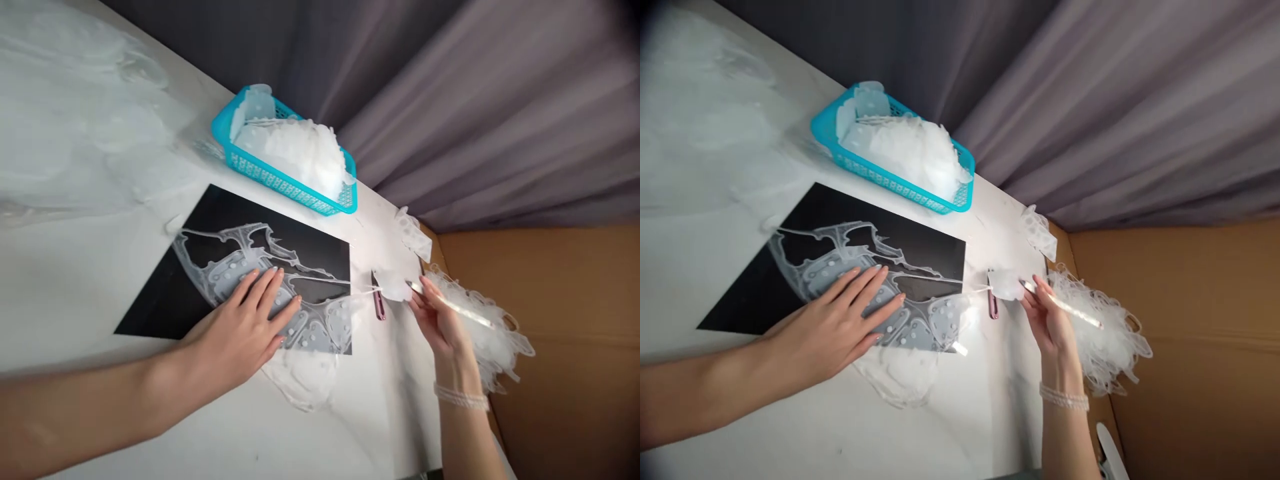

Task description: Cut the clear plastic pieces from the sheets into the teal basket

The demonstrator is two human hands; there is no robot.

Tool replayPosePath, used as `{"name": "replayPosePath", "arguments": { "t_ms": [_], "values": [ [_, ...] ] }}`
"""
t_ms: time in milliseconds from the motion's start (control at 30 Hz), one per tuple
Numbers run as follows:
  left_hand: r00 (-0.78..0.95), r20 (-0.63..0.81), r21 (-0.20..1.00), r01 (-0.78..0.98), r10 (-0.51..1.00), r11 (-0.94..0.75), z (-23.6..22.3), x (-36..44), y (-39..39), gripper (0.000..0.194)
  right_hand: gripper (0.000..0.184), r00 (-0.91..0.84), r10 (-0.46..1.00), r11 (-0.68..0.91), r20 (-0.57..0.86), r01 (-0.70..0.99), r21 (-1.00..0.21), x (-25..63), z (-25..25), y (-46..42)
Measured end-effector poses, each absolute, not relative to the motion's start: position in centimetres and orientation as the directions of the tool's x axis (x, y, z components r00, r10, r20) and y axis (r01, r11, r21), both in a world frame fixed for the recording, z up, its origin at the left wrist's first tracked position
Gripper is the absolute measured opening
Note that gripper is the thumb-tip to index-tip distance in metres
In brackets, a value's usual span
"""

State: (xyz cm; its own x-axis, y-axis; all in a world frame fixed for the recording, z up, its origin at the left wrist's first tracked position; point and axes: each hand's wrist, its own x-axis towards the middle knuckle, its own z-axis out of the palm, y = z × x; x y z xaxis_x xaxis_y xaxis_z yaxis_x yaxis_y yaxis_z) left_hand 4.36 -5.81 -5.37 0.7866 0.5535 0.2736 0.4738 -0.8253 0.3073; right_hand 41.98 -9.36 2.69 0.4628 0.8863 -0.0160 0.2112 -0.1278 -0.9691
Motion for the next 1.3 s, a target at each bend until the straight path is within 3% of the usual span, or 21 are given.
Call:
{"name": "replayPosePath", "arguments": {
  "t_ms": [100, 200, 233, 300, 333, 367, 433, 500, 633, 700, 767, 867, 967, 1067, 1300],
  "values": [
    [0.759, 0.277, 0.407, 0.463, 0.59, -0.787, -4.2, 4.3, -5.8, 0.049, 0.011, 0.468, 0.883, -0.121, -0.04, 0.145, -0.982, 39.8, 2.8, -10.4],
    [0.747, 0.23, 0.687, 0.33, 0.624, -0.648, -1.9, 4.1, -5.3, 0.043, 0.014, 0.479, 0.878, -0.04, -0.025, 0.021, -0.999, 34.0, 3.9, -10.8],
    [0.752, 0.164, 0.818, 0.258, 0.638, -0.514, -1.0, 4.1, -4.9, 0.044, 0.013, 0.451, 0.892, -0.001, 0.01, 0.024, -1.0, 31.8, 4.5, -11.0],
    [0.78, -0.09, 0.992, 0.125, 0.619, -0.013, 0.5, 4.2, -4.1, 0.054, 0.017, 0.332, 0.938, 0.069, 0.1, 0.105, -0.992, 28.0, 6.0, -11.8],
    [0.803, -0.23, 0.954, 0.074, 0.55, 0.291, 0.9, 4.3, -3.7, 0.062, 0.02, 0.206, 0.972, 0.082, 0.114, 0.155, -0.984, 26.5, 6.7, -12.4],
    [0.827, -0.335, 0.839, 0.043, 0.452, 0.543, 1.2, 4.5, -3.4, 0.069, 0.022, 0.017, 0.995, 0.095, 0.1, 0.192, -0.977, 25.4, 7.3, -13.0],
    [0.851, -0.425, 0.616, 0.023, 0.309, 0.787, 1.1, 4.6, -3.0, 0.071, 0.027, -0.298, 0.954, 0.117, 0.044, 0.231, -0.966, 24.2, 8.0, -14.0],
    [0.847, -0.443, 0.603, 0.039, 0.294, 0.797, 0.7, 4.7, -3.0, 0.057, 0.033, -0.324, 0.945, 0.122, 0.031, 0.266, -0.956, 24.1, 7.9, -14.4],
    [0.838, -0.43, 0.718, 0.092, 0.336, 0.69, 0.2, 4.7, -3.5, 0.039, 0.039, 0.13, 0.983, 0.049, 0.132, 0.506, -0.861, 25.3, 7.0, -13.3],
    [0.832, -0.433, 0.73, 0.097, 0.348, 0.677, 0.1, 4.7, -3.6, 0.039, 0.034, 0.15, 0.987, -0.048, 0.065, 0.642, -0.765, 25.3, 6.5, -12.6],
    [0.814, -0.444, 0.744, 0.102, 0.375, 0.66, -0.1, 4.6, -3.5, 0.039, 0.029, 0.062, 0.996, -0.085, -0.058, 0.719, -0.69, 24.6, 6.0, -12.2],
    [0.763, -0.488, 0.758, 0.129, 0.424, 0.639, -0.4, 4.5, -3.3, 0.037, 0.037, -0.039, 0.993, -0.053, -0.111, 0.697, -0.715, 23.4, 5.1, -12.1],
    [0.713, -0.537, 0.732, 0.129, 0.451, 0.669, -0.3, 4.5, -3.3, 0.041, 0.042, -0.016, 0.994, -0.072, -0.105, 0.617, -0.783, 22.6, 4.5, -11.7],
    [0.761, -0.485, 0.777, 0.147, 0.432, 0.612, 0.5, 4.5, -3.1, 0.043, 0.045, 0.025, 0.992, -0.115, -0.12, 0.538, -0.835, 22.5, 4.4, -11.1],
    [0.762, -0.448, 0.87, 0.252, 0.467, 0.423, 0.8, 4.2, -2.9, 0.018, 0.045, 0.049, 0.993, -0.118, -0.108, 0.529, -0.841, 22.3, 4.8, -10.7]
  ]
}}
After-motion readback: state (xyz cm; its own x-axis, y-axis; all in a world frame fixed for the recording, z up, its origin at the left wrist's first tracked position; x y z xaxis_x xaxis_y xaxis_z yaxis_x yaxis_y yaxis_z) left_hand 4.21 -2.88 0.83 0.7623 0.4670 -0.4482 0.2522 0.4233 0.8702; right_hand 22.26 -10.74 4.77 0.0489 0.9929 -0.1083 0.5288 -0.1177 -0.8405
